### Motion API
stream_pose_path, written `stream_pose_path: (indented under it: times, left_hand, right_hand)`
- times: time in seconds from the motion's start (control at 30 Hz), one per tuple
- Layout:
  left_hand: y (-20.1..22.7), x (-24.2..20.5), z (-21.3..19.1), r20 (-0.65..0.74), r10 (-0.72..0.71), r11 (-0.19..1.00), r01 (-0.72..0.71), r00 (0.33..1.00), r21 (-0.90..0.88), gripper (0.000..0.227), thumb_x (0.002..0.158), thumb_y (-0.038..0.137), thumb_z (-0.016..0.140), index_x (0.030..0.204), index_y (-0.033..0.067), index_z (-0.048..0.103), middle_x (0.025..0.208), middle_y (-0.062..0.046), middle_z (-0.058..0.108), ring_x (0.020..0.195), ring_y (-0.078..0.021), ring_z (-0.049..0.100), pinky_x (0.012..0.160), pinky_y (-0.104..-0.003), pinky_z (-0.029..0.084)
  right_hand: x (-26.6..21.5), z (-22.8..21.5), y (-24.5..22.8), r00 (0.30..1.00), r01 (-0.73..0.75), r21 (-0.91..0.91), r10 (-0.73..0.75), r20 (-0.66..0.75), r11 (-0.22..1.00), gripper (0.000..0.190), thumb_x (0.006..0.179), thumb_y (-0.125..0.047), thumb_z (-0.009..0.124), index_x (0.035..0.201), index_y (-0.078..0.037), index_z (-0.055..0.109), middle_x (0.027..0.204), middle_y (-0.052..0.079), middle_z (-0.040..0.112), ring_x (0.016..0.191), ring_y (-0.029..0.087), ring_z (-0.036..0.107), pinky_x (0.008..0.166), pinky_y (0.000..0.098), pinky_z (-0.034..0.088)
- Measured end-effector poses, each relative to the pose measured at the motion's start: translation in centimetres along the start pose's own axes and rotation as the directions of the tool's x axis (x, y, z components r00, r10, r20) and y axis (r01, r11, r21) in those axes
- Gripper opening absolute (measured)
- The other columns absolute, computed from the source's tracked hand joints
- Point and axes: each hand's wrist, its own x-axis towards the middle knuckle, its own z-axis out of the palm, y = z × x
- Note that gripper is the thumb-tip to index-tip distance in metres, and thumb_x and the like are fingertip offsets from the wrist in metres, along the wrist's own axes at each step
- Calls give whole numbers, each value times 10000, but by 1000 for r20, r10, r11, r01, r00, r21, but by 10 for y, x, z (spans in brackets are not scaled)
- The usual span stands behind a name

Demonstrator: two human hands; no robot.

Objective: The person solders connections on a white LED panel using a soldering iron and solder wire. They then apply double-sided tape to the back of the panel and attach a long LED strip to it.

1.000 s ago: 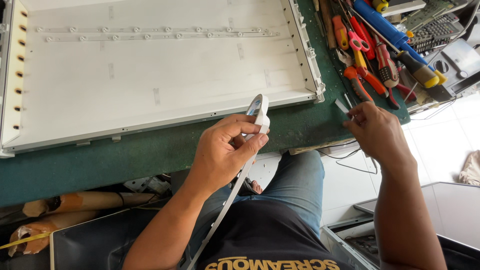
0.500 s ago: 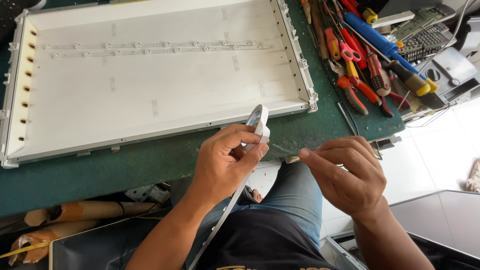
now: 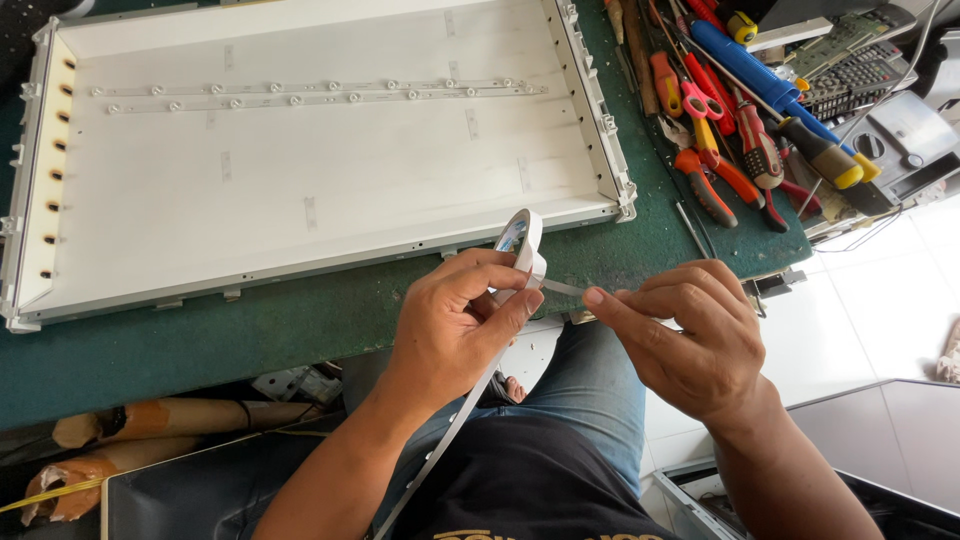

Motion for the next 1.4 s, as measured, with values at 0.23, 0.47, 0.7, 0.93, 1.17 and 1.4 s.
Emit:
stream_pose_path:
  times: [0.23, 0.47, 0.7, 0.93, 1.17, 1.4]
  left_hand:
    - [0, -1, 0, 7, 24, 1000, -24, 1000, -1, 110, 969, 218, 775, 1032, 130, 792, 1149, -36, 778, 549, -96, 680, 559, -229, 576]
    - [10, -4, -8, -30, 66, 998, -65, 997, 6, 121, 995, 198, 741, 1037, 97, 795, 1143, -51, 779, 562, -82, 647, 546, -213, 561]
    - [11, -5, -18, 29, -6, 992, 10, 1000, -129, 114, 1001, 197, 737, 1037, 108, 800, 1112, -27, 779, 624, -88, 592, 608, -229, 530]
    - [-6, -9, -7, 112, -74, 964, 99, 991, -247, 96, 963, 153, 784, 1021, 87, 821, 1130, -65, 790, 663, -75, 603, 612, -215, 518]
    - [-3, -10, 8, 153, -79, 917, 132, 985, -376, 123, 923, 126, 826, 965, 12, 807, 1072, -146, 778, 663, -122, 685, 538, -261, 567]
    - [-4, -13, 23, 250, -87, 882, 191, 964, -430, 155, 907, 93, 847, 957, -47, 802, 1035, -226, 784, 565, -199, 773, 487, -306, 659]
  right_hand:
    - [1, -1, 0, 1000, 5, 7, -5, 12, 1000, 206, 999, 37, 814, 1171, -75, 786, 894, 48, 654, 763, 230, 643, 721, 375, 508]
    - [-14, -2, 13, 997, -35, -43, 38, 71, 998, 167, 1002, 9, 834, 1136, -84, 798, 840, 47, 592, 701, 212, 557, 677, 390, 456]
    - [-43, -24, 42, 877, -450, -42, 451, 166, 892, 126, 1007, -56, 874, 1129, -80, 862, 883, 65, 714, 773, 183, 641, 736, 319, 514]
    - [-91, 5, 112, 641, -595, -13, 485, 594, 803, 231, 1002, -298, 724, 1179, -222, 851, 938, 24, 771, 865, 228, 709, 768, 383, 523]
    - [-63, 13, 85, 851, -455, -97, 464, 247, 885, 291, 961, -291, 865, 1224, -169, 838, 1239, 71, 785, 1048, 304, 695, 886, 468, 527]
    - [-3, 26, 36, 999, -22, 221, 11, 53, 975, 209, 1094, -202, 651, 1138, -140, 846, 1111, 86, 783, 775, 270, 668, 686, 386, 561]
